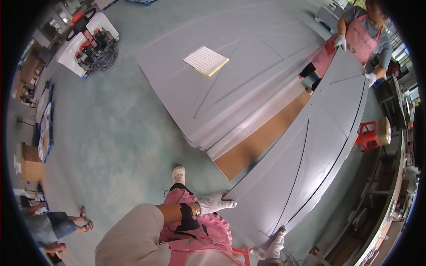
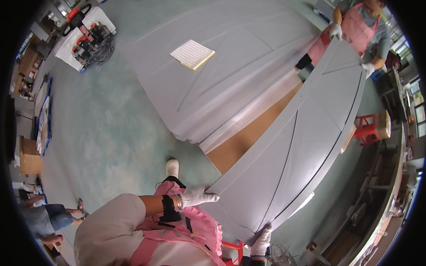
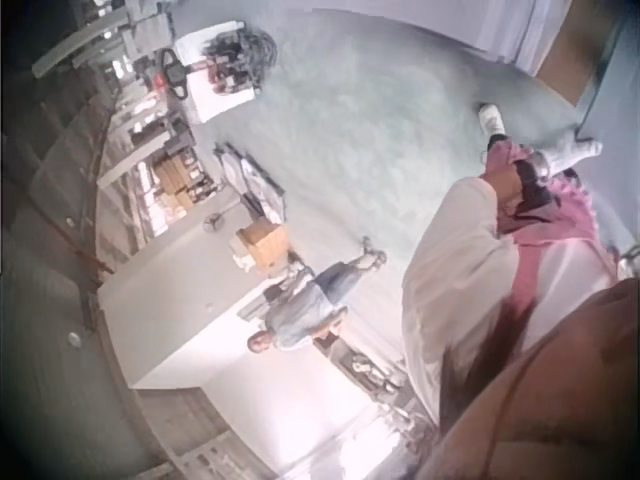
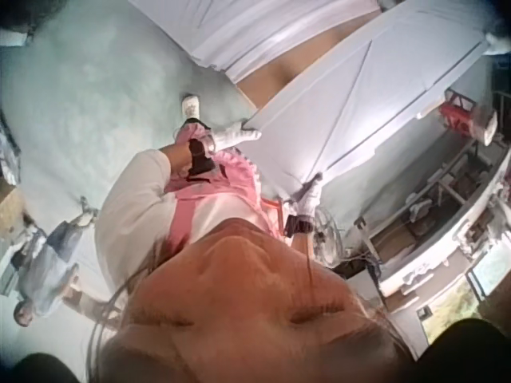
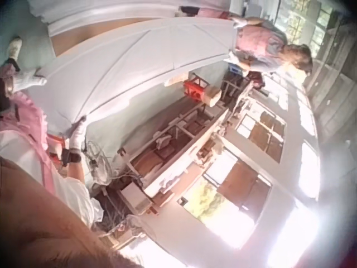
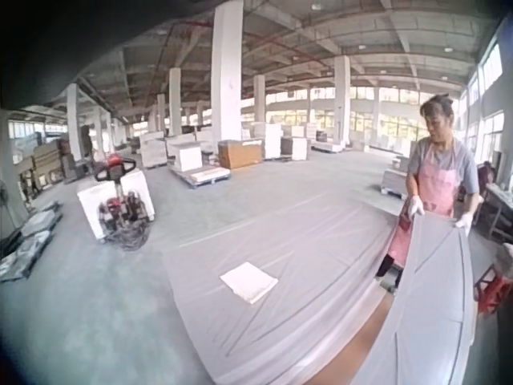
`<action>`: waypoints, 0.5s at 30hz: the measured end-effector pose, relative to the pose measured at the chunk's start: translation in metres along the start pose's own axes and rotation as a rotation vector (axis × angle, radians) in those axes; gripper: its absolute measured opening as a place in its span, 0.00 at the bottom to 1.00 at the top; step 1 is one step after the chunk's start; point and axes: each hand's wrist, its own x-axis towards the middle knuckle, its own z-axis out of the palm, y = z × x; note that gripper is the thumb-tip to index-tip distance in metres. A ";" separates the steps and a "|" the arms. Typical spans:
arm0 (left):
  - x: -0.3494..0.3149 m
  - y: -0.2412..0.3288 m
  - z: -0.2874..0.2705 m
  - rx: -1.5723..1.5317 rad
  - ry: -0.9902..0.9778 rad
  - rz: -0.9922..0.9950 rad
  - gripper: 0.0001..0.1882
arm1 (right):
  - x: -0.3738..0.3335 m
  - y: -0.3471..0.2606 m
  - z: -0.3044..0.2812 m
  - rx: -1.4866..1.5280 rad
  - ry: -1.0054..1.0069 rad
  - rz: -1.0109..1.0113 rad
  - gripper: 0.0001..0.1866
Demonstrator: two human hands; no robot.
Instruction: The recorder organizes and inspects grey furniture panels, cleaning surface imperfections with a cloth and a scraper tool.
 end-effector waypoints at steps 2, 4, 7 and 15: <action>-0.046 0.071 -0.037 0.137 0.059 -0.037 0.36 | -0.020 -0.017 0.035 0.056 -0.021 -0.056 0.39; -0.073 0.109 -0.088 0.298 0.153 -0.042 0.39 | -0.037 -0.030 0.078 0.125 -0.031 -0.099 0.39; -0.097 0.141 -0.175 0.459 0.229 -0.041 0.48 | -0.089 -0.077 0.173 0.087 -0.111 -0.231 0.35; -0.204 0.248 -0.396 0.530 0.350 0.014 0.51 | -0.202 -0.165 0.405 -0.002 -0.133 -0.087 0.31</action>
